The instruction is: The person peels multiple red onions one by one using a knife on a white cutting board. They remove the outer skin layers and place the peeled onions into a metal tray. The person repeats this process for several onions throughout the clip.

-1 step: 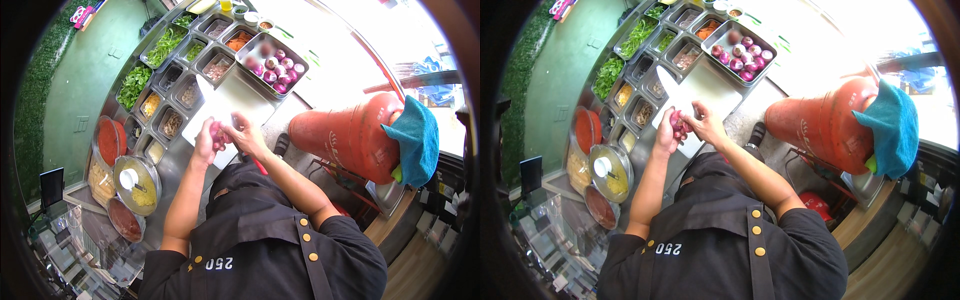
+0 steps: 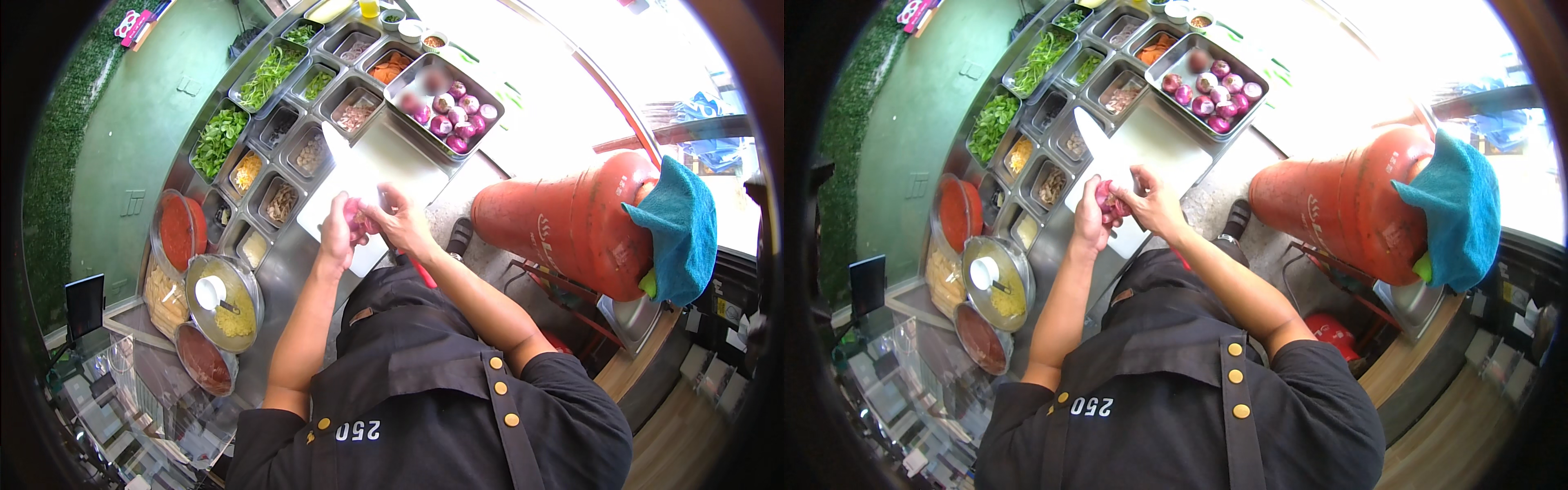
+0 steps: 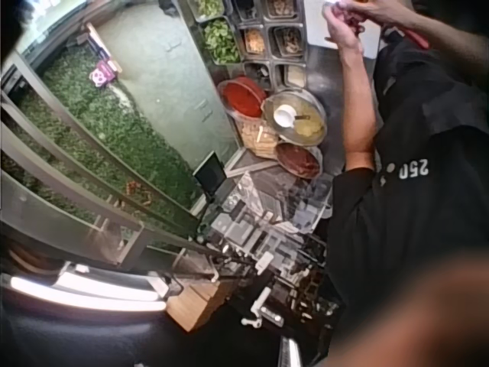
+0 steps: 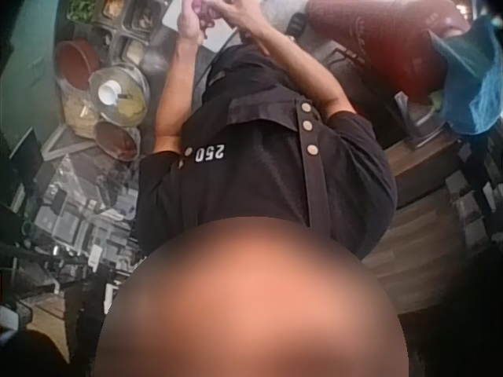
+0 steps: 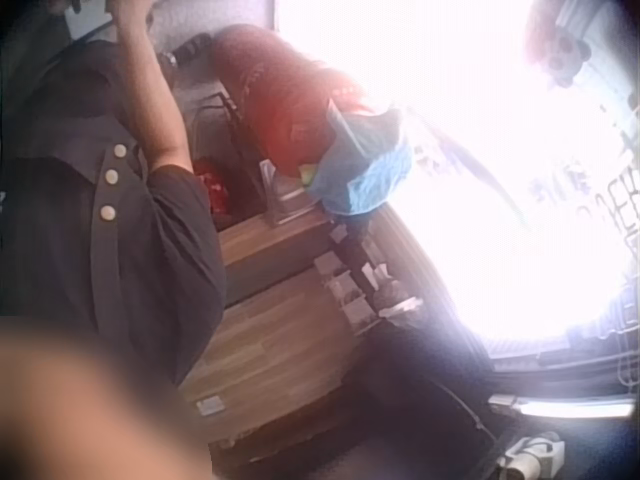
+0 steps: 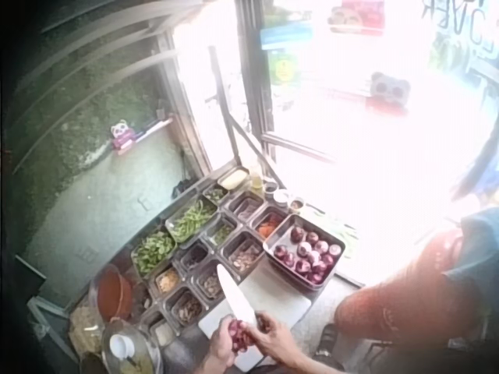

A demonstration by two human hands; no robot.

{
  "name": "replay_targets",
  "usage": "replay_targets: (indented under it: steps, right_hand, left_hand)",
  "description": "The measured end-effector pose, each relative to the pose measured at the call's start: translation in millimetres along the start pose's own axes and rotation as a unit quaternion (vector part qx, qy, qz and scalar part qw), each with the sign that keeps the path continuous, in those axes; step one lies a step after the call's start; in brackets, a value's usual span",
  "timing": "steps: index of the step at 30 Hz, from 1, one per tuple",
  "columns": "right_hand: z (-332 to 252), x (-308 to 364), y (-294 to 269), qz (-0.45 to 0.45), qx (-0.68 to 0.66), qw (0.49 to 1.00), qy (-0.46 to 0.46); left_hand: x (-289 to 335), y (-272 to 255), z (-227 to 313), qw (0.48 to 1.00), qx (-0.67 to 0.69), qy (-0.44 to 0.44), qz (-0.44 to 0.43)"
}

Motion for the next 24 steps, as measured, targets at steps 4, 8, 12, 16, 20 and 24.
replay_targets:
  steps: [4,8,12,16,20,24]
  right_hand:
    - [-2.7,1.9,3.9,-0.030,-0.220,0.974,0.046]
    - [-3.2,4.0,-1.1,-0.002,-0.132,0.991,0.025]
    - [30.2,-16.1,-6.6,0.019,0.044,0.998,0.035]
    - [75.1,-42.8,-11.6,0.072,0.062,0.995,0.017]
    - [87.6,-48.9,-21.7,0.079,0.154,0.985,-0.022]
    - [80.3,-43.2,-25.2,0.075,0.219,0.973,0.004]
  left_hand:
    - [-12.7,-16.1,-13.6,0.962,-0.159,0.104,0.197]
    - [-16.0,-32.0,-21.4,0.979,-0.131,0.113,0.105]
    - [-19.6,-33.3,-28.8,0.999,-0.031,0.019,0.002]
    - [-31.1,-35.5,-39.5,0.999,-0.032,-0.016,0.003]
    - [-37.1,-42.0,-56.3,0.998,-0.036,-0.039,-0.020]
    - [-43.4,-46.0,-71.6,0.998,-0.036,-0.052,-0.001]
Point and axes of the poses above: each hand's wrist, its own x-axis away from the middle knuckle, its own y-axis out of the palm, z = x × y, the point moved 2 cm from there along -x, towards the middle knuckle, and after that the axes turned 15 degrees about -x, right-handed, at the moved point
